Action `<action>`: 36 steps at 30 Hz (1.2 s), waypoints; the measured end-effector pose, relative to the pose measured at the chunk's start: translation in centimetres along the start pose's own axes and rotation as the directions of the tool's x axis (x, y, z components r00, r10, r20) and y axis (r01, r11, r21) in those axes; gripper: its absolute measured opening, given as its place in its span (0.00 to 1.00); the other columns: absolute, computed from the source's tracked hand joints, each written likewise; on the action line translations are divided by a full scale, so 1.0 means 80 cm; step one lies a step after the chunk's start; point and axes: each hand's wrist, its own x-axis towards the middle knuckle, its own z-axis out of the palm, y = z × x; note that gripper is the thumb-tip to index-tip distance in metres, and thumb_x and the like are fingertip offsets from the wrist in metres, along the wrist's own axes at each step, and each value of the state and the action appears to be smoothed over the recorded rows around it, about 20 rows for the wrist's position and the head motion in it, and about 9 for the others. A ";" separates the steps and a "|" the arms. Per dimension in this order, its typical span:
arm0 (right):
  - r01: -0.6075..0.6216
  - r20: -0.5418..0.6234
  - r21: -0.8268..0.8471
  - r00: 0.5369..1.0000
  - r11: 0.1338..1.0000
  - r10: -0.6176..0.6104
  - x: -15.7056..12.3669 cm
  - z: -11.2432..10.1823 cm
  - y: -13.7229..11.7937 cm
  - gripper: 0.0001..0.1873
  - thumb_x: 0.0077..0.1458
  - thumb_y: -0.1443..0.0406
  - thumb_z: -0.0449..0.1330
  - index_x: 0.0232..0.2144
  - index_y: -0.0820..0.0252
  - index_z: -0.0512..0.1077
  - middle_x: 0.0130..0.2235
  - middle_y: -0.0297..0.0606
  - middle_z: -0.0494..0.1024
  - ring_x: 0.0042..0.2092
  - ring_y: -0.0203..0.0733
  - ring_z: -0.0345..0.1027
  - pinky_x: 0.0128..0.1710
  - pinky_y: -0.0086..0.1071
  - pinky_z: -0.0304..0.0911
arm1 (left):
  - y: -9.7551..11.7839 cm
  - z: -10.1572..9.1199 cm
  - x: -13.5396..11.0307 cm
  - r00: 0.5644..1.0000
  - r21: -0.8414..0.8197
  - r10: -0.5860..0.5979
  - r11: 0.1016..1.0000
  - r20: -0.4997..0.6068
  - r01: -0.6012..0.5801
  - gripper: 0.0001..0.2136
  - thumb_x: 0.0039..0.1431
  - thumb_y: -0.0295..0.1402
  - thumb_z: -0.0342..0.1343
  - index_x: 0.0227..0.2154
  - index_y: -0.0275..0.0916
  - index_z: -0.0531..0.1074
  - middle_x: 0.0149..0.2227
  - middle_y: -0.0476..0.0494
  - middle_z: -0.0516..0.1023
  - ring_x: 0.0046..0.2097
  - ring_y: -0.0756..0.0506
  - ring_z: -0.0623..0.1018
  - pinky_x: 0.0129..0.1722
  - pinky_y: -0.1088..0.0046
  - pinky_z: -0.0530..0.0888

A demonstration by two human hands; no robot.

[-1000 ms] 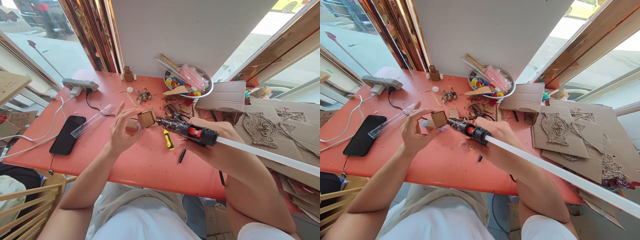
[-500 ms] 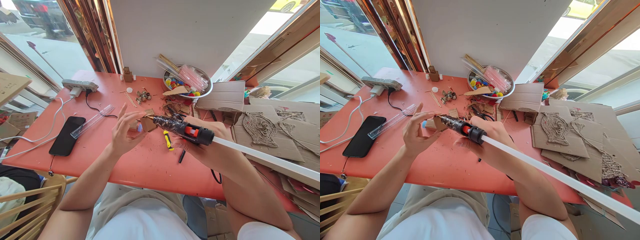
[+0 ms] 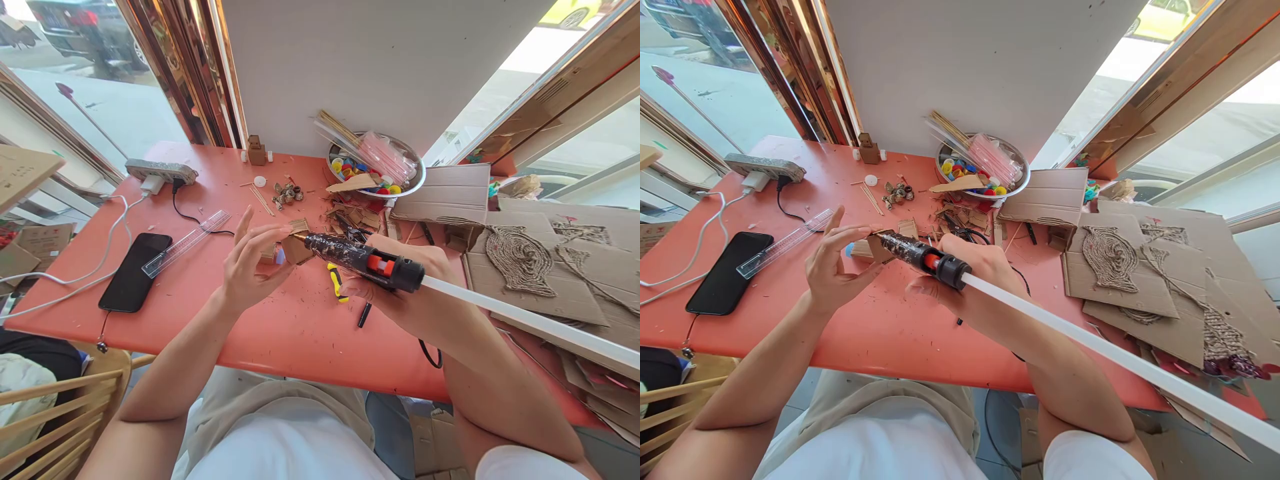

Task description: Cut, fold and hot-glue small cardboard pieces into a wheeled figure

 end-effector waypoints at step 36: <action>-0.044 -0.111 -0.172 0.994 0.984 0.025 -0.010 -0.005 -0.005 0.28 0.71 0.40 0.50 0.27 0.51 0.57 0.22 0.30 0.65 0.22 0.37 0.56 0.25 0.31 0.50 | -0.004 0.000 -0.006 0.998 -0.006 -0.060 0.998 0.001 0.060 0.21 0.63 0.35 0.66 0.57 0.50 0.68 0.46 0.46 0.86 0.46 0.41 0.87 0.73 0.33 0.66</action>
